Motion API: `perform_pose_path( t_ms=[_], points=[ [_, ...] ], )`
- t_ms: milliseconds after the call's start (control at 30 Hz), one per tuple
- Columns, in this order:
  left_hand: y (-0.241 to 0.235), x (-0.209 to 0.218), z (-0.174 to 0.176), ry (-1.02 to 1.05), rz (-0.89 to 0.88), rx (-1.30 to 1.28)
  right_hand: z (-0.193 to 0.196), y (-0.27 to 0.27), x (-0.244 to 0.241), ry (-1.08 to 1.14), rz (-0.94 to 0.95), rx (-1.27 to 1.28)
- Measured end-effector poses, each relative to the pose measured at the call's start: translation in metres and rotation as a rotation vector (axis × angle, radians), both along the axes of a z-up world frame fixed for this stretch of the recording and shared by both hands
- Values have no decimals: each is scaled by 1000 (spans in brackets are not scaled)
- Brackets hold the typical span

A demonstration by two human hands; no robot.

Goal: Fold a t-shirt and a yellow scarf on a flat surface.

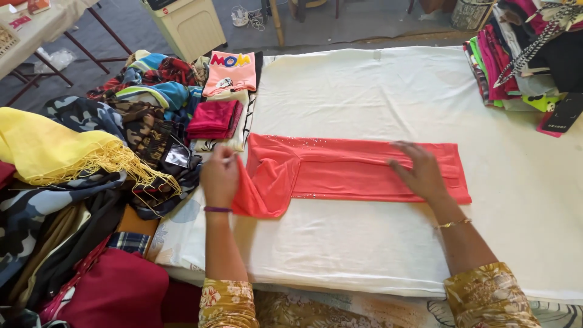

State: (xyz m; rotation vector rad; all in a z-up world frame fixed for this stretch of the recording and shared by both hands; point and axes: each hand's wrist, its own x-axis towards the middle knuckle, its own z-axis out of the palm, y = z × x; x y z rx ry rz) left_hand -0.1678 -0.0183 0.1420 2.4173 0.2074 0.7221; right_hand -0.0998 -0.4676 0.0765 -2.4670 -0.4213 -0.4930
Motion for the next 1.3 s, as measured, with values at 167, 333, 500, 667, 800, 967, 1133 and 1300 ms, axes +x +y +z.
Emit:
perform_pose_path(
  t_ms=[167, 333, 500, 667, 800, 967, 1133, 1300],
  points=[
    [-99, -17, 44, -85, -779, -289, 30, 63, -43, 296, 423, 454],
    [-134, 3, 56, -14, -959, -278, 4, 64, -52, 405, 624, 494],
    [-33, 107, -69, 128, -524, -317, 10, 62, -59, 414, 866, 521],
    [26, 136, -123, 197, -309, -372, 51, 72, -80, 416, 1046, 371],
    [28, 127, -113, 166, -254, -395, 19, 27, -45, 417, 784, 592],
    [40, 140, -140, 135, -364, -504, 18, -24, -7, 325, 253, 798],
    [32, 133, -131, 57, -379, -363, -8, -37, 17, 500, -89, 764],
    [16, 124, -120, 6, -215, -72, 4, -26, 8, 455, -16, 651]
  ],
)
